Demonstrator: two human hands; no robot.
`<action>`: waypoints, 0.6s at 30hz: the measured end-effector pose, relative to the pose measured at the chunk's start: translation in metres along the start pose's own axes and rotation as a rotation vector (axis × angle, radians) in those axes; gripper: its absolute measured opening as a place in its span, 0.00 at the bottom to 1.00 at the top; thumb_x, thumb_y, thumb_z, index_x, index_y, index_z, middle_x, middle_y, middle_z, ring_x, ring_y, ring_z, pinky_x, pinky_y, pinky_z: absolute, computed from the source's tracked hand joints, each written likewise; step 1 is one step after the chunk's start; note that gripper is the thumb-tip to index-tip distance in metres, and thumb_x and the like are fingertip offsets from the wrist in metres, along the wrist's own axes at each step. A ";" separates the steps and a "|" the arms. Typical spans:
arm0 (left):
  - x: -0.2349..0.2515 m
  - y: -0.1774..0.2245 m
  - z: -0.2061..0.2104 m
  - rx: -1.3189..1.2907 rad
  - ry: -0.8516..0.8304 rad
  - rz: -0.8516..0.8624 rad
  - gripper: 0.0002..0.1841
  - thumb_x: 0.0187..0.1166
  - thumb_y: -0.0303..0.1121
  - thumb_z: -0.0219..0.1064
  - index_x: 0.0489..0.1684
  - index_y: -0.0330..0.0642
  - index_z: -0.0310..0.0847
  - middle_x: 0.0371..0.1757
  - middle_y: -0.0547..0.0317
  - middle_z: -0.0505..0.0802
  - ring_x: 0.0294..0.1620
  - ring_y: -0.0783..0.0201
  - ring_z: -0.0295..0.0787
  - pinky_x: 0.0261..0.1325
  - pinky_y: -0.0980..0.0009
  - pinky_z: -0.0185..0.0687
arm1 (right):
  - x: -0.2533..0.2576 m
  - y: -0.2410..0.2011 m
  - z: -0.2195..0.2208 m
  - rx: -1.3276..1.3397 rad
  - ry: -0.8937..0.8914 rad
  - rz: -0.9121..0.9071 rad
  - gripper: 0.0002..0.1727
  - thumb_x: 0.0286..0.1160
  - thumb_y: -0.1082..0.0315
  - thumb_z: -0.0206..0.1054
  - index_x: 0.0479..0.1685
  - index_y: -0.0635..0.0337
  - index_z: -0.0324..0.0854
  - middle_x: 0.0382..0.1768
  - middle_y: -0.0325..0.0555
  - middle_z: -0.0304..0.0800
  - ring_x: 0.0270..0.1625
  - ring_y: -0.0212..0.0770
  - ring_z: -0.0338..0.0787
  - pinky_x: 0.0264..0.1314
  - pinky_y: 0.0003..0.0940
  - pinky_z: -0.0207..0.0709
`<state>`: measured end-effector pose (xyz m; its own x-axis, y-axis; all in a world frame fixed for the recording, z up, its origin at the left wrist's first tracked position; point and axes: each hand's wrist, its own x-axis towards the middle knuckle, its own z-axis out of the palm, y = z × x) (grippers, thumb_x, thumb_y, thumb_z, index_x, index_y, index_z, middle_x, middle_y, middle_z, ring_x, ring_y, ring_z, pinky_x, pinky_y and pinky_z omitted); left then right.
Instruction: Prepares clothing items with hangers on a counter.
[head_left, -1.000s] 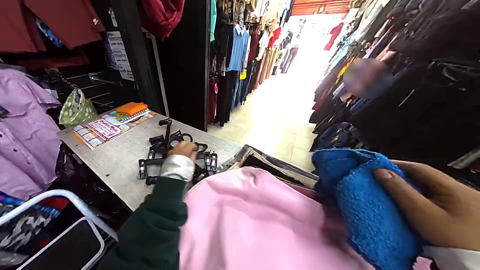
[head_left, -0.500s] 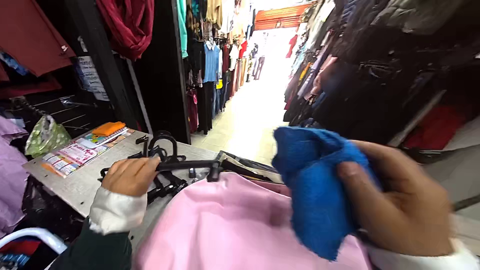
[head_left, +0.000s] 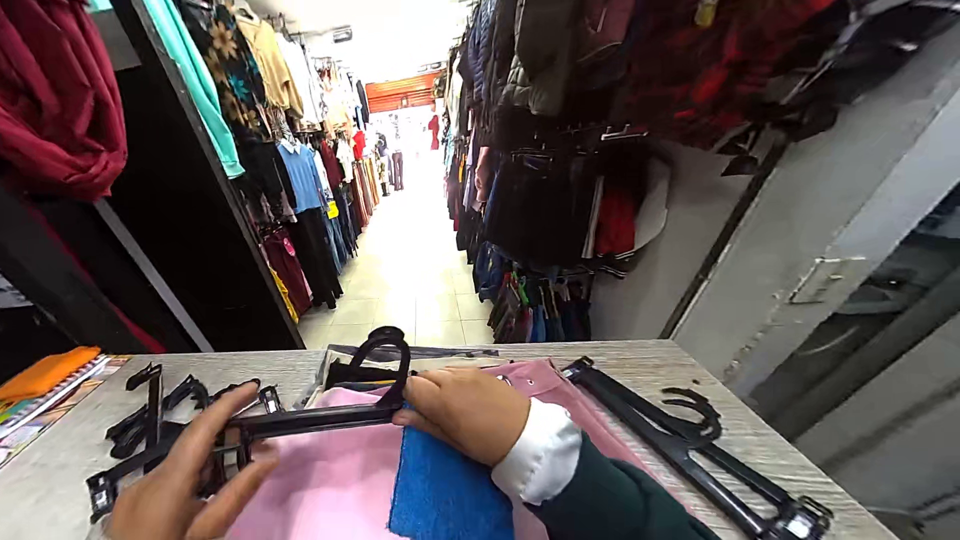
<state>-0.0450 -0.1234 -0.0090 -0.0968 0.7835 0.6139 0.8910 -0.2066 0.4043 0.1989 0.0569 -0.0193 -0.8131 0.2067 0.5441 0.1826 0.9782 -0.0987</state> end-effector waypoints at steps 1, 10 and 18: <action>-0.002 -0.001 0.005 -0.173 -0.021 -0.070 0.24 0.75 0.30 0.70 0.65 0.21 0.76 0.45 0.49 0.96 0.38 0.65 0.97 0.42 0.69 0.94 | 0.000 0.002 -0.002 0.023 -0.042 -0.007 0.23 0.88 0.54 0.55 0.39 0.67 0.85 0.31 0.57 0.91 0.38 0.55 0.95 0.41 0.51 0.87; -0.012 0.032 0.028 -0.676 0.112 -0.365 0.14 0.72 0.11 0.61 0.55 0.29 0.76 0.33 0.63 0.98 0.34 0.67 0.98 0.43 0.70 0.96 | -0.039 0.000 -0.083 -0.056 0.899 0.129 0.17 0.92 0.62 0.54 0.56 0.63 0.86 0.49 0.43 0.92 0.50 0.31 0.92 0.56 0.30 0.87; -0.003 0.082 0.050 -0.213 -0.267 -0.389 0.13 0.75 0.23 0.63 0.46 0.15 0.85 0.36 0.36 0.95 0.39 0.60 0.94 0.51 0.64 0.86 | 0.005 -0.052 0.027 0.149 0.172 0.008 0.24 0.86 0.54 0.57 0.37 0.67 0.88 0.27 0.55 0.91 0.34 0.55 0.95 0.35 0.51 0.86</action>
<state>0.0505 -0.1130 -0.0117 -0.2611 0.9428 0.2073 0.6988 0.0364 0.7144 0.1709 0.0072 -0.0339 -0.7036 0.2210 0.6754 0.0952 0.9712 -0.2186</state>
